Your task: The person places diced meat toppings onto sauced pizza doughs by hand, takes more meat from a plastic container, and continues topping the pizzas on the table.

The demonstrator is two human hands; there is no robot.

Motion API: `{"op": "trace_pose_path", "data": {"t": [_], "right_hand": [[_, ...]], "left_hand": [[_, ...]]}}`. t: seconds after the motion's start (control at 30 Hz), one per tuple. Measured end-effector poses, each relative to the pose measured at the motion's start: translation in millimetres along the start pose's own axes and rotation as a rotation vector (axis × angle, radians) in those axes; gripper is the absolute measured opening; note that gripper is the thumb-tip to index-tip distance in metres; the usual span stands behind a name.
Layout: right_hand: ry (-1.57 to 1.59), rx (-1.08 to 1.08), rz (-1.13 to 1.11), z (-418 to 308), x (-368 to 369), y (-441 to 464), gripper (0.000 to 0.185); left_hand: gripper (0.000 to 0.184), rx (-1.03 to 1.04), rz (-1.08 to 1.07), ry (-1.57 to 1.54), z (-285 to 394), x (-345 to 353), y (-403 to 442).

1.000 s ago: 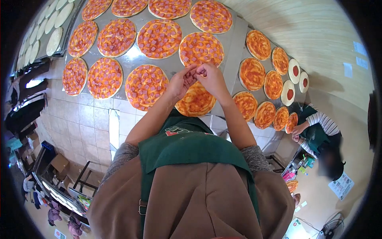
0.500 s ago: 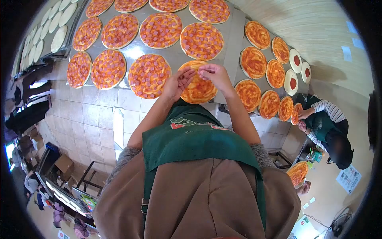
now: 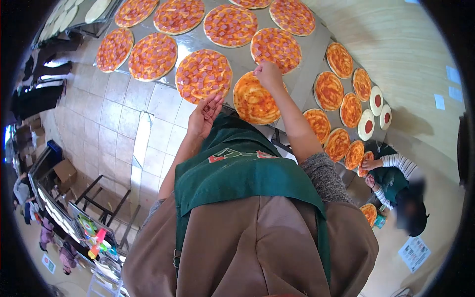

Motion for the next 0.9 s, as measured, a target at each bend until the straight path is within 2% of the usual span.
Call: {"op": "trace_pose_path", "data": {"t": [0.1, 0.2, 0.3, 0.9], "right_hand": [[-0.132, 0.049, -0.015, -3, -1, 4, 0.007], [0.081, -0.018, 0.052, -1, -6, 8, 0.007], [0.238, -0.028, 0.009, -4, -15, 4, 0.007], [-0.013, -0.133, -0.11, -32, 28, 1, 0.008]], "left_hand": [[0.038, -0.001, 0.018, -0.014, -2, -7, -4], [0.037, 0.006, 0.026, -0.038, -2, -9, -7], [0.036, 0.016, 0.013, -0.071, -1, -10, -7], [0.037, 0.028, 0.022, -0.067, -1, -8, -5]]}}
Point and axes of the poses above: each hand's wrist, its own y-axis towards the middle knuckle, its own x-axis out of the palm, z = x × y, the point moved 10 cm from there along y, towards the middle knuckle, and after that the axes turned 3 degrees about x, right-handed, at the moved point
